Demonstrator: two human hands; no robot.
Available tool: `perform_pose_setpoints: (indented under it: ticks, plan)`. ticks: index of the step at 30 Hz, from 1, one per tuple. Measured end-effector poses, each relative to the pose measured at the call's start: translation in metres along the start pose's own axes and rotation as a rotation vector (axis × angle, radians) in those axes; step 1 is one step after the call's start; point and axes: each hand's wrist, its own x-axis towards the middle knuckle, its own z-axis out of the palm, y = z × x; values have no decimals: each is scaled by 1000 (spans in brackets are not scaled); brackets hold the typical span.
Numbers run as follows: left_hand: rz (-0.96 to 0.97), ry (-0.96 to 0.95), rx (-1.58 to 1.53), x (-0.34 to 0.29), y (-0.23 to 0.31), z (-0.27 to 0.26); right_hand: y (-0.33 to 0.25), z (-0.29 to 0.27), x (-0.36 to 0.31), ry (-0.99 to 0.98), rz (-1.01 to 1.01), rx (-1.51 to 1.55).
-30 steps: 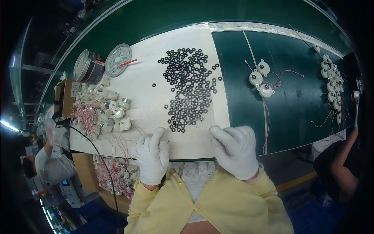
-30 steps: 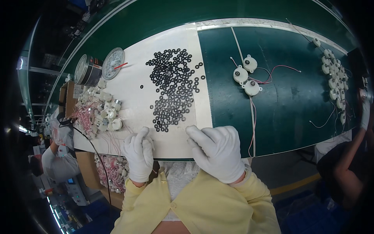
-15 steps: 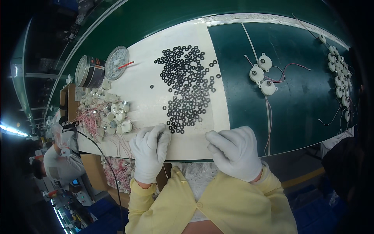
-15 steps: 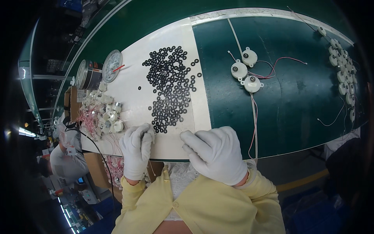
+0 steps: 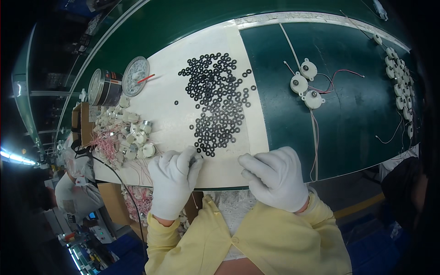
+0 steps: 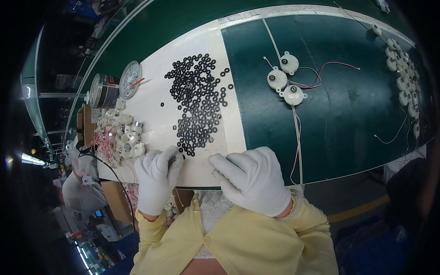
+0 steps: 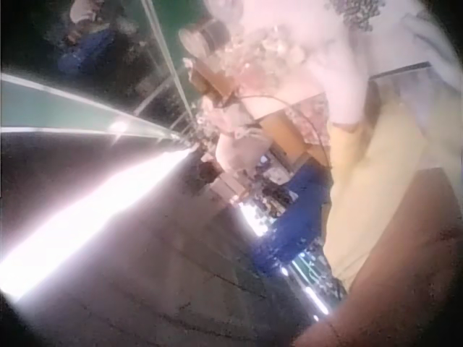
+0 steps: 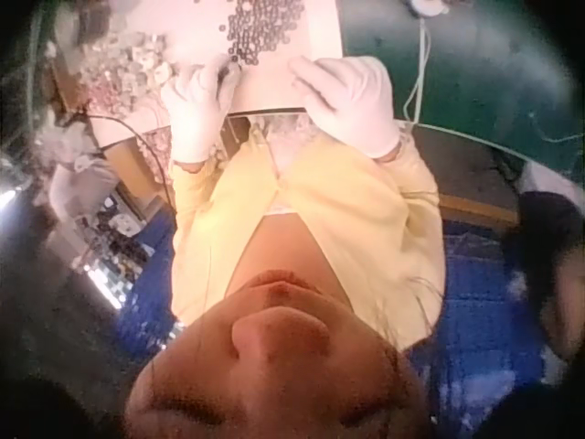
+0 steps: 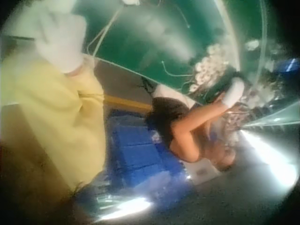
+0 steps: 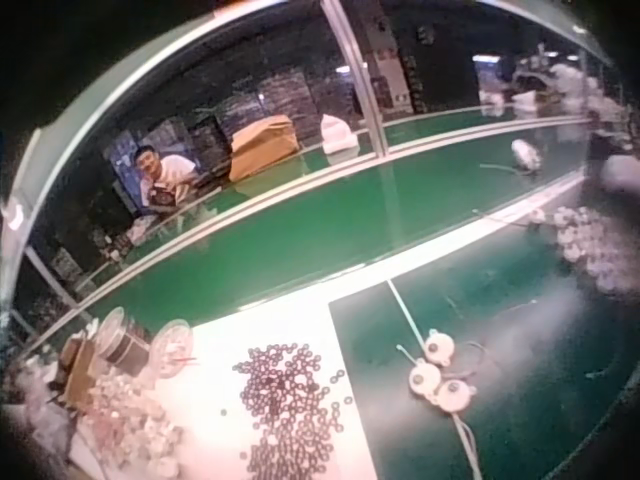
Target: The person assembles small white electronic components by inserting black washers into their centers. They handle the components one at a time, picking them up from a pile, inserting a washer, and placing them on the table. The person also uses a small brush to apply a substance to the components.
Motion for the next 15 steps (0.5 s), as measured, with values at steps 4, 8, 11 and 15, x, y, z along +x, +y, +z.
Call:
perform_pose_setpoints:
  ticks: [4,8,11,15]
  plan:
    - [8,-148,5,1,6,-16,0,1,-1,4,2,-16]
    - [-118,-393,-167,8,3,-20,-2,1,0,-10,6,-25]
    - [-259,-414,-319,5,3,-16,-2,1,-1,2,-6,-29]
    - [-399,-118,-916,-14,-6,11,-3,1,3,-33,-21,33]
